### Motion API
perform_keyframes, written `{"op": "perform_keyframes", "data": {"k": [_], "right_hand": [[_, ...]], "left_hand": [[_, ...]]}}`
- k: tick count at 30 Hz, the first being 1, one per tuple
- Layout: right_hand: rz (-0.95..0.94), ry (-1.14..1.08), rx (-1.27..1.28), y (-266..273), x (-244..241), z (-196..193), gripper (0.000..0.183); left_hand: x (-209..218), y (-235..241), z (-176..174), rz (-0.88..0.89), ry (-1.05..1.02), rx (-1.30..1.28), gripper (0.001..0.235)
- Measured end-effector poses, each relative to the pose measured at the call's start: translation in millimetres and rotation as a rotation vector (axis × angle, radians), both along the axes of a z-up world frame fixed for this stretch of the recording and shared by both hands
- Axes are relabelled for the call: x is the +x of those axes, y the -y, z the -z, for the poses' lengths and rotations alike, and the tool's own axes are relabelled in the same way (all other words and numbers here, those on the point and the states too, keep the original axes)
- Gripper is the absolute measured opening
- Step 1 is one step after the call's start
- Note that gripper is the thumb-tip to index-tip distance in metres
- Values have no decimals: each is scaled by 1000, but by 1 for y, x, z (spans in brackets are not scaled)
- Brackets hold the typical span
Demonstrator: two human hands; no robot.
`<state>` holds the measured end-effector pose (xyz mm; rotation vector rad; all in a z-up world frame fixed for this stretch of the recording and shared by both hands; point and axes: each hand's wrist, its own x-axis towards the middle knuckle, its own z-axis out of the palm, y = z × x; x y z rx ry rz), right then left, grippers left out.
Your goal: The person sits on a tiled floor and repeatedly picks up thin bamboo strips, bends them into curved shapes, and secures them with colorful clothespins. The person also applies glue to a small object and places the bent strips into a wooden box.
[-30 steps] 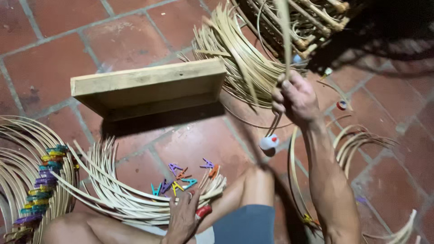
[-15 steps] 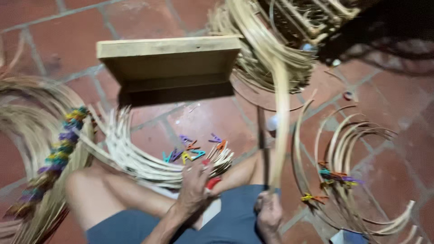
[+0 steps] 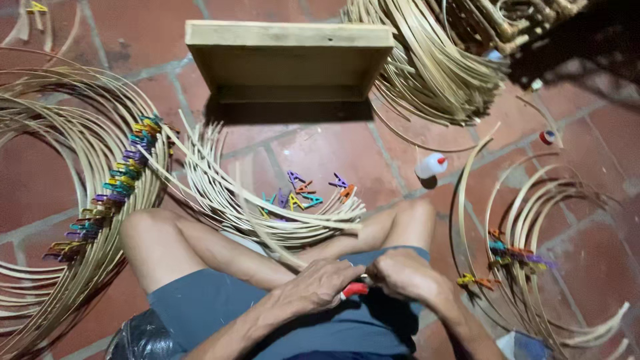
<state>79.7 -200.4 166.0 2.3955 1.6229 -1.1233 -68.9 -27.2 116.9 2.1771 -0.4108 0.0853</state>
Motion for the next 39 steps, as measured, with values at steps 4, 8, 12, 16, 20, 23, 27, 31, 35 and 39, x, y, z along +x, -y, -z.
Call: {"op": "perform_keyframes", "data": {"k": [4, 8, 12, 16, 20, 23, 27, 31, 35, 39], "right_hand": [[198, 97, -146, -3, 21, -61, 40], [290, 93, 981, 3, 23, -88, 50], [478, -120, 1190, 7, 3, -56, 45], [1408, -458, 1356, 1, -21, -21, 45], [1512, -909, 1383, -13, -52, 9, 44], [1562, -978, 1388, -10, -67, 34, 41], [1597, -1047, 1354, -3, -67, 53, 38], [1576, -1180, 1251, 2, -68, 62, 38], [1583, -1287, 1012, 7, -72, 76, 36], [1602, -1412, 855, 17, -78, 96, 35]], "left_hand": [[15, -8, -2, 12, 195, -224, 37], [19, -11, -22, -40, 89, -184, 48], [20, -7, -45, -49, 91, -178, 52], [12, -16, -63, -160, 133, -314, 65], [15, -15, -68, -165, 157, -426, 71], [16, -4, -54, -234, 134, -350, 53], [8, 10, -31, -239, 99, -412, 37], [-10, 18, -10, -256, 42, -349, 42], [-30, 19, 8, -230, 86, -366, 51], [-47, 20, 29, -180, 36, -318, 56]]}}
